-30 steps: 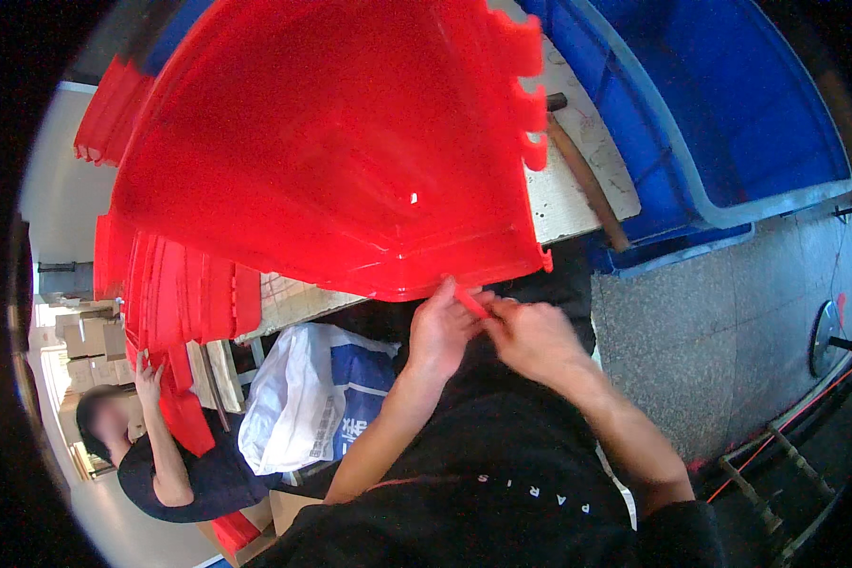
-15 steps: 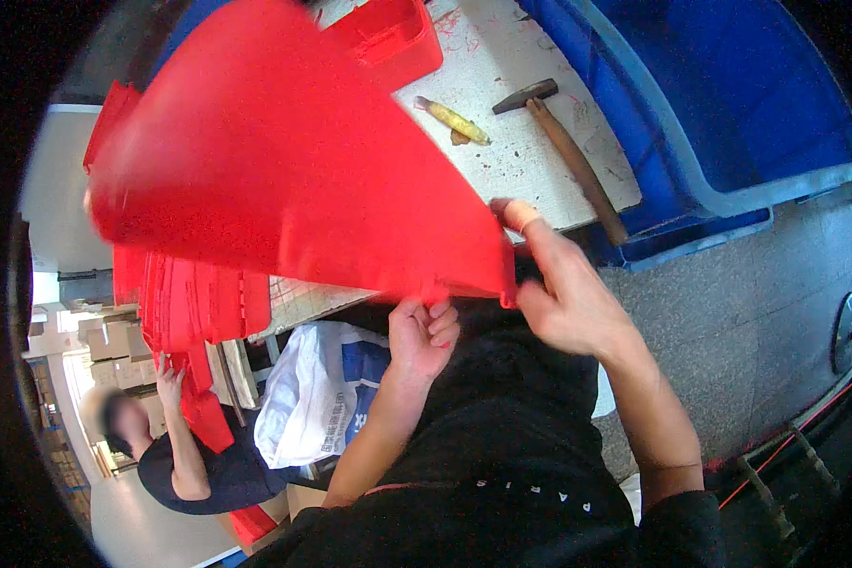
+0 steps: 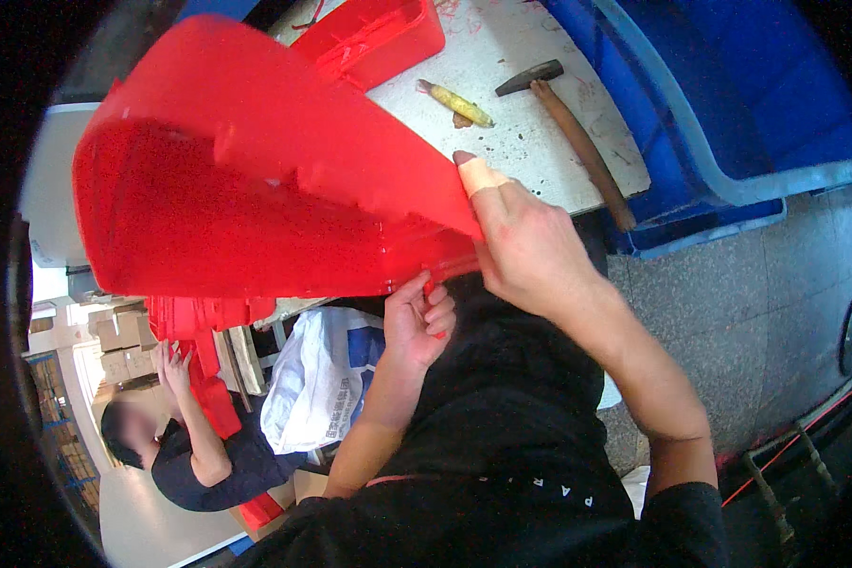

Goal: The person repeatedly picks up red plastic containers and uses a hammer to tap and break off small protruding plastic pieces from the rims. They rotate the containers to access different edges and occasionally wipe the surfaces with a cloth. Finished pieces are placed back on the table.

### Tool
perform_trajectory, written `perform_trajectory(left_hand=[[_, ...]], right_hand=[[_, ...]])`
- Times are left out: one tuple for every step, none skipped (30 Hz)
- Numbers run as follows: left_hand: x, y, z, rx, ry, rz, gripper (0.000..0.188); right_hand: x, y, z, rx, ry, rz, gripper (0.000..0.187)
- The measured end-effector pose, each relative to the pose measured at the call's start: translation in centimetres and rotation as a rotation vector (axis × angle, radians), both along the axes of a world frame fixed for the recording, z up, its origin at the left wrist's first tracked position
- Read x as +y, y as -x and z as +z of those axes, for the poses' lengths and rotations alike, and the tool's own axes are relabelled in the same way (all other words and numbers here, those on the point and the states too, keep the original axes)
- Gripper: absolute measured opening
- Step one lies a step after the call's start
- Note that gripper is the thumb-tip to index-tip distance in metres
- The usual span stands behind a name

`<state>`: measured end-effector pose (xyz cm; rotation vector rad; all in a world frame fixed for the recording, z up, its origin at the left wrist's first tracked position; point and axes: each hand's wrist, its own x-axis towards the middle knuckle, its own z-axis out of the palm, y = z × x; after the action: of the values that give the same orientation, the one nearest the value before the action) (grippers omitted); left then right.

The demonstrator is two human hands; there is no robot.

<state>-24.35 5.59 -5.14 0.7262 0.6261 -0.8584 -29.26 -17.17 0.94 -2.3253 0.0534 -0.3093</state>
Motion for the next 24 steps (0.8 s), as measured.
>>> perform_trajectory(left_hand=[[-0.1, 0.1, 0.0, 0.001, -0.01, 0.018, 0.009], [-0.2, 0.1, 0.0, 0.0, -0.018, 0.037, 0.008], [-0.3, 0.2, 0.0, -0.015, 0.002, 0.056, 0.008], [-0.3, 0.1, 0.0, -0.017, -0.012, 0.068, 0.008], [-0.5, 0.1, 0.0, -0.034, 0.003, 0.081, 0.008], [-0.6, 0.1, 0.0, -0.057, 0.019, 0.1, 0.008], [-0.7, 0.2, 0.0, -0.051, 0.022, 0.103, 0.007], [-0.9, 0.3, 0.0, -0.048, 0.019, 0.106, 0.007], [-1.0, 0.3, -0.1, -0.047, 0.016, 0.107, 0.007], [-1.2, 0.4, -0.1, -0.053, -0.001, 0.107, 0.007], [-1.4, 0.5, -0.1, -0.057, -0.017, 0.11, 0.008], [-1.6, 0.5, -0.2, -0.076, -0.016, 0.111, 0.008], [-1.7, 0.6, -0.2, -0.102, -0.036, 0.117, 0.008], [-1.9, 0.7, -0.2, -0.079, -0.065, 0.129, 0.008], [-2.1, 0.7, -0.2, -0.084, -0.065, 0.136, 0.008], [-2.2, 0.7, -0.2, -0.088, -0.055, 0.151, 0.008], [-2.3, 0.8, -0.2, -0.08, -0.067, 0.149, 0.008], [-2.4, 0.8, -0.2, -0.07, -0.07, 0.157, 0.008], [-2.5, 0.9, -0.1, -0.071, -0.055, 0.164, 0.008], [-2.5, 0.9, -0.1, -0.064, -0.076, 0.163, 0.008], [-2.6, 1.0, -0.1, -0.073, -0.077, 0.157, 0.008], [-2.6, 1.1, -0.1, -0.096, -0.079, 0.158, 0.008], [-2.6, 1.1, -0.1, -0.099, -0.087, 0.153, 0.007], [-2.6, 1.1, -0.1, -0.11, -0.097, 0.157, 0.007]], right_hand=[[-0.9, 0.1, 0.8, -0.004, -0.084, 0.068, 0.073], [-2.1, 0.2, 1.5, 0.01, -0.235, 0.156, 0.066], [-3.6, 0.4, 2.2, 0.027, -0.386, 0.244, 0.059], [-4.9, 0.3, 2.4, 0.077, -0.493, 0.296, 0.057], [-6.2, 0.2, 2.2, 0.014, -0.518, 0.239, 0.055], [-7.4, -0.2, 1.6, -0.002, -0.505, 0.122, 0.057], [-7.6, -0.7, 0.3, -0.107, -0.002, -0.166, 0.056], [-7.5, -1.1, -1.2, 0.05, 0.169, -0.27, 0.05], [-7.1, -1.6, -2.9, 0.152, 0.355, -0.364, 0.044], [-6.7, -2.0, -4.4, 0.166, 0.567, -0.459, 0.038], [-6.7, -2.5, -5.6, 0.189, 0.57, -0.455, 0.033], [-6.9, -2.7, -6.4, 0.121, 0.599, -0.45, 0.028], [-7.2, -2.5, -6.7, 0.055, 0.625, -0.439, 0.024], [-7.8, -1.4, -6.4, 0.086, 0.56, -0.39, 0.025], [-8.1, -0.2, -5.8, 0.115, 0.499, -0.344, 0.026], [-7.9, 1.8, -5.0, 0.088, 0.272, -0.398, 0.026], [-7.6, 5.0, -3.8, 0.095, 0.015, -0.455, 0.027], [-6.6, 9.1, -2.1, 0.116, -0.433, -0.47, 0.029], [-5.5, 12.4, -0.6, 0.076, -0.462, -0.444, 0.026], [-3.5, 14.3, -0.4, -0.109, -0.522, -0.345, 0.026], [-2.0, 15.9, 0.1, -0.255, -0.528, -0.155, 0.026], [-0.3, 16.3, 0.1, -0.183, -0.452, -0.06, 0.033], [1.4, 16.4, 0.2, -0.082, -0.294, 0.014, 0.043], [3.1, 16.1, 0.6, 0.015, -0.062, 0.073, 0.053]])
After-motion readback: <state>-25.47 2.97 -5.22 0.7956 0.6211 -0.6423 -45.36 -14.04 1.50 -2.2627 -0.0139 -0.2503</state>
